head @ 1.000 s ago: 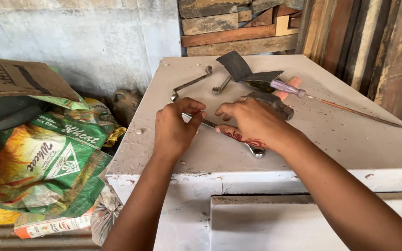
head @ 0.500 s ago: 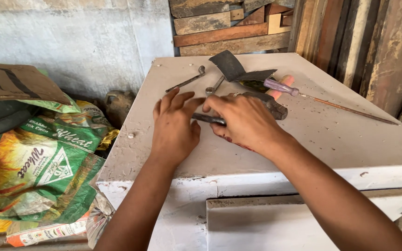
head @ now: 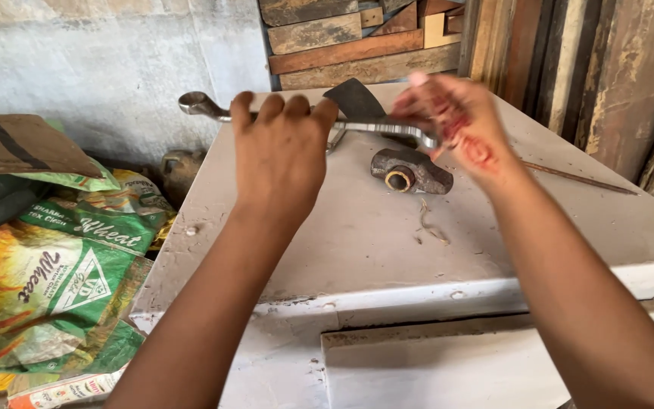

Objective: Repairing various tools and items in a workshop environment.

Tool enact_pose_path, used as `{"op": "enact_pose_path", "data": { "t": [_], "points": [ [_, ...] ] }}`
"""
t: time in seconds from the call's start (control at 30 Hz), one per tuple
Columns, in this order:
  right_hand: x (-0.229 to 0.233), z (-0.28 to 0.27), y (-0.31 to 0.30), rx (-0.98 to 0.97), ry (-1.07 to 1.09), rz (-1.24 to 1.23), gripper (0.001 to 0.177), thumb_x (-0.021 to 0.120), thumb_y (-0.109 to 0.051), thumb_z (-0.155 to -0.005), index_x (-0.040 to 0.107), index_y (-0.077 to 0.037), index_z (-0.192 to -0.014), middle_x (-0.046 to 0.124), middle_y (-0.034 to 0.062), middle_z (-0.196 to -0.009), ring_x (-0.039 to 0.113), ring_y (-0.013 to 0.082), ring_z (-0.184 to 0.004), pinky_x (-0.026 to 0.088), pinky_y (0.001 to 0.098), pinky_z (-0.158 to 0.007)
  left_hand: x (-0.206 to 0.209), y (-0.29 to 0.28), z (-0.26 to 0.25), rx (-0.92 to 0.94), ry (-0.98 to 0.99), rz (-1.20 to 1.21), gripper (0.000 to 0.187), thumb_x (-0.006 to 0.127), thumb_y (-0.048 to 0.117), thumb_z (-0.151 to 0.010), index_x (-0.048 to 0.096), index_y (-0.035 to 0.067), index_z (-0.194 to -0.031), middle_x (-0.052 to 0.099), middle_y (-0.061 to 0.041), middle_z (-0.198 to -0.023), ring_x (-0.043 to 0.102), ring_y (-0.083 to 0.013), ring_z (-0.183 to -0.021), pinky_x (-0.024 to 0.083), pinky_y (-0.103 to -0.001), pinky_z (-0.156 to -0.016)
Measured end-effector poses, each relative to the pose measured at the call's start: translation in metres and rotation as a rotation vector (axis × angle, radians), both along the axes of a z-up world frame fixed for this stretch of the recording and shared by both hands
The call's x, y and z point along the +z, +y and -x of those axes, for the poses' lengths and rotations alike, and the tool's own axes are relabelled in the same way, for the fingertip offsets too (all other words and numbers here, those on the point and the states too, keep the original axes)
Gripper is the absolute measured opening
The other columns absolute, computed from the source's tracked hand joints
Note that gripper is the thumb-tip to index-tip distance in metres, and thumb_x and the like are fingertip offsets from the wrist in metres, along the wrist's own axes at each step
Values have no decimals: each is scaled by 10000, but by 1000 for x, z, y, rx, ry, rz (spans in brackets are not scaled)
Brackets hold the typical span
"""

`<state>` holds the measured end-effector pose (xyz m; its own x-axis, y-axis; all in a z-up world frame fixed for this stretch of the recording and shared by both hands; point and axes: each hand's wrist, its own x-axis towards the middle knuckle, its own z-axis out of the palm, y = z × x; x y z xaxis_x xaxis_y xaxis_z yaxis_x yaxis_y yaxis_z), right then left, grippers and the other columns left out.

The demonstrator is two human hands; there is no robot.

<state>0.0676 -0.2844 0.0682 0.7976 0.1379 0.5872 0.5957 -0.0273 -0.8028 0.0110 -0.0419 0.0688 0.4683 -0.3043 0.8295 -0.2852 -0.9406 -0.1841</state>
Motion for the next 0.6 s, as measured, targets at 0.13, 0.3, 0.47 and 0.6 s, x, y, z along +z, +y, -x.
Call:
{"op": "enact_pose_path", "data": {
  "t": [0.13,0.3,0.47,0.6],
  "points": [
    [-16,-27,-32,-357,-197,207,225,639,-203,-1026,697,15,-1037,774,122,-1106,815,164,-898,611,249,-558,1,-18,-19,92,89,28,253,581,47,-907,723,170,-1075,720,-84,-956,668,-272,-980,400,-515,-922],
    [-24,-35,-45,-1081,296,1133,314,697,-42,-871,728,-87,-1180,711,219,-1182,666,366,-1108,571,461,-864,-25,-34,-32,95,54,19,189,622,97,-900,755,167,-1014,716,-66,-934,616,-252,-995,377,-475,-919],
    [-42,-66,-90,-1119,523,1106,318,745,-60,-838,749,-6,-1151,702,216,-1253,652,351,-1198,565,441,-897,-46,-30,-42,-20,-49,61,325,622,76,-841,786,193,-1096,713,-67,-932,588,-253,-1016,367,-484,-917],
    [-32,-65,-90,-1064,686,1113,351,817,-98,-813,754,7,-1141,733,191,-1235,703,325,-1159,584,417,-894,-50,-26,-38,-134,50,153,282,627,31,-850,800,193,-1003,717,-53,-975,588,-259,-1057,389,-477,-929]
  ]
}}
